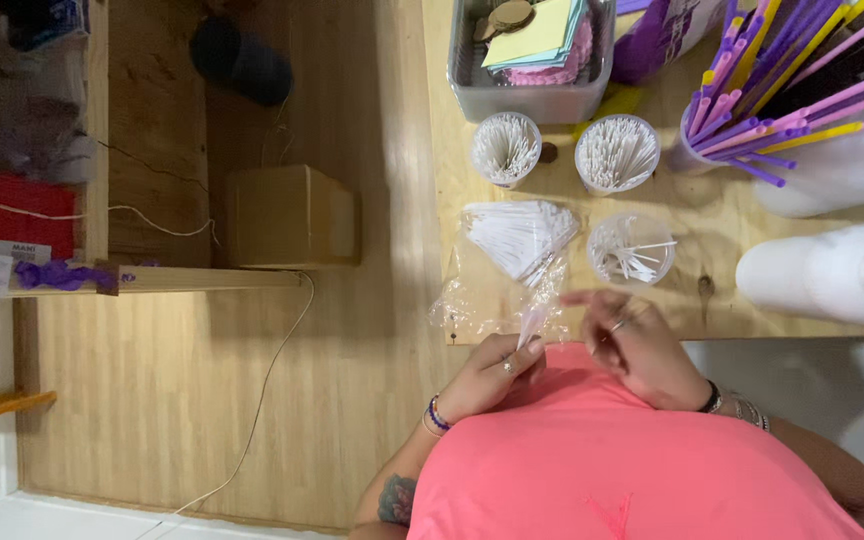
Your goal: The person repeatedly picks up cotton swabs from a plastic bag and places them into a clear plastic container. They handle the swabs one by one, transferring them from the bag to the container throughout the clip.
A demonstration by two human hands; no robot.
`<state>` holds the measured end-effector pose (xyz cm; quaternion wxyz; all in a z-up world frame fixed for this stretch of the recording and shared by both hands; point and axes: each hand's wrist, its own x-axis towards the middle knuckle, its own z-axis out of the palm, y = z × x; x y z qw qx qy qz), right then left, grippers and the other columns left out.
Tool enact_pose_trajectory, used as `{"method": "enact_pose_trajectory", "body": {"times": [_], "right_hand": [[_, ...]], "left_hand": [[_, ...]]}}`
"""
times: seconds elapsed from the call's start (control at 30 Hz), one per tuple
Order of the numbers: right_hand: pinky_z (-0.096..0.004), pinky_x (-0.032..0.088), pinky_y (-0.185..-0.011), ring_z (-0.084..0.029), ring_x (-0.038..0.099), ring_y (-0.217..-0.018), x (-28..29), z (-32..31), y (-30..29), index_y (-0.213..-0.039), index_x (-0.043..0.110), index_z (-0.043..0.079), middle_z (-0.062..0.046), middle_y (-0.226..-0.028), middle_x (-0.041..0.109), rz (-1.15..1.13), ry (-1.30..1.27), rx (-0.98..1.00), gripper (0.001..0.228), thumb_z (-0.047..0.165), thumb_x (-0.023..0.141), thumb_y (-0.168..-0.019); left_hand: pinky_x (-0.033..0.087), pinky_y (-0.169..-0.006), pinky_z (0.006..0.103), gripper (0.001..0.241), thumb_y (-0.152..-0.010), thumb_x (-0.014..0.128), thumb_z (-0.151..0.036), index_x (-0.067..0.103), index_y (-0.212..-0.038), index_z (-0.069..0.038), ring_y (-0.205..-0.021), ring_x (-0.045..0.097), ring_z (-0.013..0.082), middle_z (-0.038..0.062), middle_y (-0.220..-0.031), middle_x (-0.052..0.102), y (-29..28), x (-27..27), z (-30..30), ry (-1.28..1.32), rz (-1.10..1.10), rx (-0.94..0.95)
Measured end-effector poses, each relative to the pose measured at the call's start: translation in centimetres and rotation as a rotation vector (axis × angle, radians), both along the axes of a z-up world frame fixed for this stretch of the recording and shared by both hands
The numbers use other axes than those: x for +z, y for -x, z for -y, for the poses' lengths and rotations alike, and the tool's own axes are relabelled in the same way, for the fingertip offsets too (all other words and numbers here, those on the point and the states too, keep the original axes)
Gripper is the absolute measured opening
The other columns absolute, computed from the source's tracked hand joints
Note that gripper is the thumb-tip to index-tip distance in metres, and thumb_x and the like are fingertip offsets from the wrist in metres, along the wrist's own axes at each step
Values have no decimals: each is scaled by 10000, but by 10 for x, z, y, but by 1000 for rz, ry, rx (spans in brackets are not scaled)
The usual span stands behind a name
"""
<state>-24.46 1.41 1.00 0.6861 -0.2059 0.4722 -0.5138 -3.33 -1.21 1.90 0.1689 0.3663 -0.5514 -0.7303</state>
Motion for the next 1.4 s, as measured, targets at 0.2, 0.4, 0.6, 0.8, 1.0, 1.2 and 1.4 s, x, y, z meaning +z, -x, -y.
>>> {"method": "enact_pose_trajectory", "body": {"times": [0.2,0.4,0.6,0.8,1.0,1.2,1.4], "right_hand": [[-154,307,-297,-83,459,-384,-38,-10,-6,-854,746,-76,-172,-523,644,-117,30,103,133,49,771,-894],[-157,331,-341,-62,446,-411,0,-5,-13,-756,756,-46,-119,-500,608,-282,79,36,201,65,751,-924],[-139,374,-410,-59,481,-428,-25,-3,-13,-788,735,-3,-94,-516,608,-327,65,-42,264,184,738,-975],[-157,247,-331,-56,343,-378,2,12,-3,-1128,685,57,-33,-536,470,-101,-80,-217,346,379,560,-1100],[-158,263,-301,-71,348,-344,-24,-16,-24,-1022,724,-29,-101,-486,495,33,-97,54,247,207,652,-1017],[-204,365,-305,-204,584,-347,-18,-16,-33,-841,761,-57,-192,-584,638,-163,43,42,104,28,748,-900],[-159,349,-355,-52,447,-414,-27,-17,-28,-911,737,-54,-125,-647,609,-232,95,-40,172,94,689,-985]], "left_hand": [[370,-596,302,365,-1060,575,-250,551,-726,-103,-637,389,182,-1,-633,397,24,34,3,-74,-11,-56],[321,-543,226,442,-1127,484,-281,583,-720,-141,-539,371,93,-16,-540,406,22,49,3,-164,-43,-13],[323,-554,250,434,-1139,429,-278,590,-767,-123,-546,360,119,-21,-561,384,6,46,3,-80,24,-41],[329,-539,234,438,-1126,489,-291,672,-774,-105,-520,391,108,10,-518,425,-21,28,-5,-124,-11,20],[311,-551,239,456,-1137,466,-296,644,-762,-110,-544,381,109,2,-541,416,-22,27,-5,-93,-38,-6],[287,-521,250,441,-1115,483,-283,605,-720,-131,-515,335,110,-10,-514,404,-4,37,-5,-39,-57,-26],[277,-530,222,437,-1130,439,-275,596,-748,-134,-513,338,87,-23,-532,372,-5,40,-6,-68,-85,28]]}}
